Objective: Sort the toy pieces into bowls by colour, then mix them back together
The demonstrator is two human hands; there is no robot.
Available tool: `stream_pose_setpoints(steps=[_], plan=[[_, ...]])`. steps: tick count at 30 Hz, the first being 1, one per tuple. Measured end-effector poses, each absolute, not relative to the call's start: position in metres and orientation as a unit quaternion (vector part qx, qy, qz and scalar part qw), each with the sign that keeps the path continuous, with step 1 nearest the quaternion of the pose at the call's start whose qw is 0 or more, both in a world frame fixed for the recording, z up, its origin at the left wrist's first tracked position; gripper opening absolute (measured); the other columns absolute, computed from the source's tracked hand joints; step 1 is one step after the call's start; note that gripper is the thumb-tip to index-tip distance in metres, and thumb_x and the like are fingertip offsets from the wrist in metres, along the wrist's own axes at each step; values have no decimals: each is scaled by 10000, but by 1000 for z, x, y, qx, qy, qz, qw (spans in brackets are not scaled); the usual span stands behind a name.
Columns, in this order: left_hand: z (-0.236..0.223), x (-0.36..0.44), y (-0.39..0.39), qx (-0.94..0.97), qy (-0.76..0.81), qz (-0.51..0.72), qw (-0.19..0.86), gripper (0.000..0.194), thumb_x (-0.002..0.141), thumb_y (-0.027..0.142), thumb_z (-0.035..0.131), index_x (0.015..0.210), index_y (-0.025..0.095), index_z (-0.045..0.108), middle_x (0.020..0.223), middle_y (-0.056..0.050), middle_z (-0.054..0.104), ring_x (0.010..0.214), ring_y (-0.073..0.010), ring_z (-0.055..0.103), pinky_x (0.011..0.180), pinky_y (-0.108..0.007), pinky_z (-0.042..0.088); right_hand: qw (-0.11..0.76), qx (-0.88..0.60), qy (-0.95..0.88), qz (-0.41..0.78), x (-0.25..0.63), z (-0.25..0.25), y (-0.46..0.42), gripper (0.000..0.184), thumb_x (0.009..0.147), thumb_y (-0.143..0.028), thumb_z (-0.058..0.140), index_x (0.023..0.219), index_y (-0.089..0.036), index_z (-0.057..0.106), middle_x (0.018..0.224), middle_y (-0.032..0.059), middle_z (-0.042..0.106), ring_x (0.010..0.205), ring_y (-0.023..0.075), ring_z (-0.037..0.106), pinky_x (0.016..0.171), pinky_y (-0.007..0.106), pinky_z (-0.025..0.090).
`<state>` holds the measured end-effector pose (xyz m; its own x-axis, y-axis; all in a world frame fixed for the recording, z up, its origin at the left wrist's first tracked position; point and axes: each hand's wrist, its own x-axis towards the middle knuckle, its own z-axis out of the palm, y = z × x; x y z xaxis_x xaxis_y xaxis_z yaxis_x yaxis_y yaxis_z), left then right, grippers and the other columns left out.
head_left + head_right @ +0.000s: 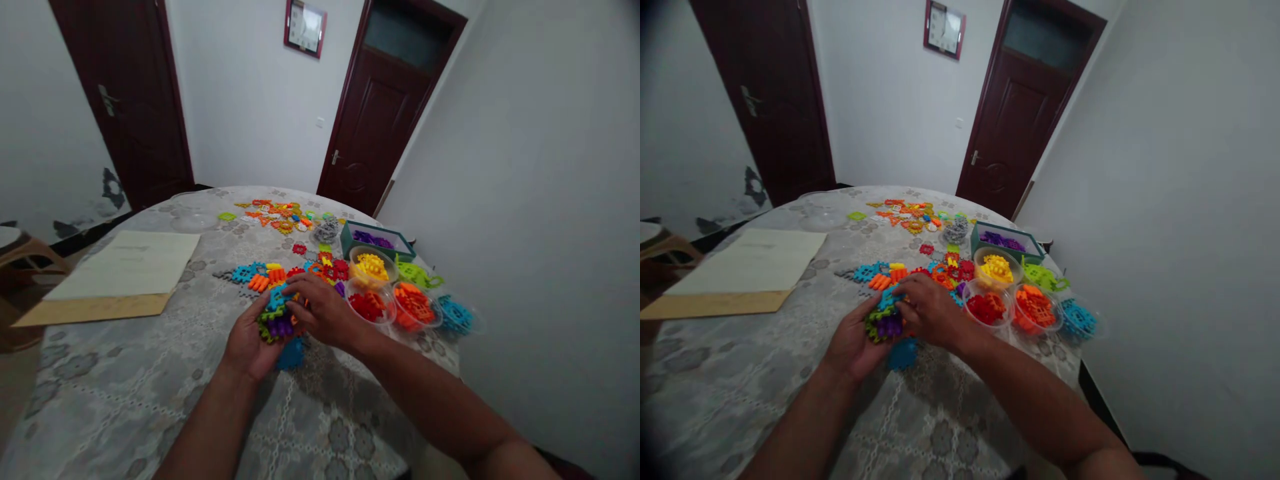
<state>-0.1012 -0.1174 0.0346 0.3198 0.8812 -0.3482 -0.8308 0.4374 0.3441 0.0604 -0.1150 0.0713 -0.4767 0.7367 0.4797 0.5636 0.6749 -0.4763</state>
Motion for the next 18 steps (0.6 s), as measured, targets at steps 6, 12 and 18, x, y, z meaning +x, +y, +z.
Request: stream_pose_setpoints(steps=[6,12,18], plan=[[36,-102,-116,84,266,526,804,248,1048,244,498,1114,107,693,994,-141,787,801,-247,780,795,-472,680,411,-413,-796,163,58,59,-125,194,1015,-187,601,1192,-239,663,1224,77,719,1103,202,697,993,361,560],[46,-99,-121,70,293,518,801,237,1030,228,501,1024,104,703,898,-148,782,787,-276,785,733,-458,685,446,-445,-700,337,61,47,-131,232,1069,-307,526,1270,-293,640,875,-23,714,648,144,701,631,275,580],[42,-98,-122,97,317,509,794,160,945,108,574,1039,99,703,958,-159,783,746,-255,773,674,-424,683,486,-450,-631,404,59,46,-134,213,1044,-346,580,1222,-279,677,835,-15,717,722,161,718,640,273,593]])
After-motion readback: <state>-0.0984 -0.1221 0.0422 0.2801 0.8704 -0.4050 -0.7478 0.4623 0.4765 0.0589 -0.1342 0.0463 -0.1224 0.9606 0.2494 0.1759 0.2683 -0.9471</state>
